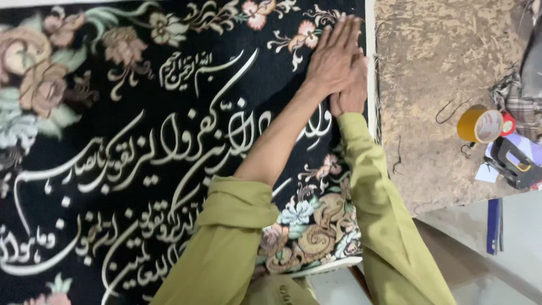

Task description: The person positions a large black rug with floral and calligraphic patterns on a work surface, smooths it with both hands, then uses a yellow utility knife to trim the white border along the edges. The person continues trimming along multiple sides of the rug.

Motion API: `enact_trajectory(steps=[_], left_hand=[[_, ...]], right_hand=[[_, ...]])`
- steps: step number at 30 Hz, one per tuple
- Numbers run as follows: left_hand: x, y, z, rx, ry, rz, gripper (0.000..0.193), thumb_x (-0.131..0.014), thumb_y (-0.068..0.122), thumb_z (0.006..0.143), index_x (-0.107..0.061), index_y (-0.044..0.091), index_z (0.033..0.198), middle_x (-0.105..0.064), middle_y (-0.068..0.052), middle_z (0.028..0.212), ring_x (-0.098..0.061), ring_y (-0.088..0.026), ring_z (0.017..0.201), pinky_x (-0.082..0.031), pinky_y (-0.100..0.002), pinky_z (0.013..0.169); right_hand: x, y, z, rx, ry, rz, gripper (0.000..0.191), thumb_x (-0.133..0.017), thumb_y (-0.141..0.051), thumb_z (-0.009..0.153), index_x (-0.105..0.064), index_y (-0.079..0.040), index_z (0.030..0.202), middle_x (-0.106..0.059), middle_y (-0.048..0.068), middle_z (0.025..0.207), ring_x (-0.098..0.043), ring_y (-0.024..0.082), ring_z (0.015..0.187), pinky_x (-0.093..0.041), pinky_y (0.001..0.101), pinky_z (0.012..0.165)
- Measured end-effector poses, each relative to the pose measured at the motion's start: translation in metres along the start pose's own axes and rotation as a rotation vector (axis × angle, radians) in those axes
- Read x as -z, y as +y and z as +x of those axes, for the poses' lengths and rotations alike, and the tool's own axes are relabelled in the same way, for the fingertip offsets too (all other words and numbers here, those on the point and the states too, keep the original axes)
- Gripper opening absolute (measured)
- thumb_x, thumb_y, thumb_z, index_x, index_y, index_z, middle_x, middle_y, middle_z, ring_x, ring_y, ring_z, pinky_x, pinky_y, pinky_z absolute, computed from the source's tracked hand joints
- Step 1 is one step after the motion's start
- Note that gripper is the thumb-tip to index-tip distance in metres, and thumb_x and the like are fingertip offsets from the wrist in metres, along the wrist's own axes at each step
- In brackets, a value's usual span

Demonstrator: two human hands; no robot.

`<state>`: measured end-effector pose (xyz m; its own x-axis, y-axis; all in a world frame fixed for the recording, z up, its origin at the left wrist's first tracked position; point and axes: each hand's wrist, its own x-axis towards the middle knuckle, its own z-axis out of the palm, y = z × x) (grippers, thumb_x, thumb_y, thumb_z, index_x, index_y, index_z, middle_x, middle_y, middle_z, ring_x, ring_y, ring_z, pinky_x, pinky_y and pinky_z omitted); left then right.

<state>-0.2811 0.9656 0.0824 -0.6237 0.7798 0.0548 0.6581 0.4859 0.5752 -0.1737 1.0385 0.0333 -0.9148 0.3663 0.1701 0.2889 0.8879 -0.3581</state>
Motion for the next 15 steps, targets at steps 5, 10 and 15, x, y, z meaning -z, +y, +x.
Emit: enact_trajectory(steps=[5, 10, 15], left_hand=[[-0.013, -0.025, 0.004, -0.114, -0.076, 0.016, 0.086, -0.047, 0.06, 0.104, -0.019, 0.003, 0.162, -0.02, -0.012, 0.173, -0.017, -0.025, 0.162, -0.012, -0.041, 0.134], [0.057, -0.122, -0.073, 0.026, 0.023, 0.048, 0.087, -0.05, 0.057, 0.103, -0.022, 0.0, 0.162, -0.02, -0.012, 0.17, -0.017, -0.026, 0.159, -0.013, -0.043, 0.131], [0.142, -0.269, -0.208, 0.136, 0.274, 0.115, 0.085, -0.063, 0.054, 0.105, -0.025, 0.006, 0.163, -0.026, -0.01, 0.173, -0.021, -0.024, 0.163, -0.019, -0.044, 0.135]], right_hand=[[-0.013, 0.006, -0.011, -0.127, -0.049, -0.097, 0.064, -0.042, -0.037, 0.112, -0.032, 0.0, 0.163, -0.03, 0.025, 0.17, -0.023, 0.043, 0.159, -0.017, 0.0519, 0.131], [-0.014, 0.013, -0.011, -0.07, -0.052, -0.065, 0.066, -0.043, -0.041, 0.117, -0.026, -0.003, 0.168, -0.024, 0.022, 0.175, -0.02, 0.039, 0.164, -0.015, 0.0497, 0.135], [-0.015, 0.018, -0.012, -0.029, -0.063, -0.112, 0.071, -0.035, -0.047, 0.117, -0.024, 0.0, 0.169, -0.023, 0.025, 0.174, -0.02, 0.043, 0.163, -0.015, 0.053, 0.133]])
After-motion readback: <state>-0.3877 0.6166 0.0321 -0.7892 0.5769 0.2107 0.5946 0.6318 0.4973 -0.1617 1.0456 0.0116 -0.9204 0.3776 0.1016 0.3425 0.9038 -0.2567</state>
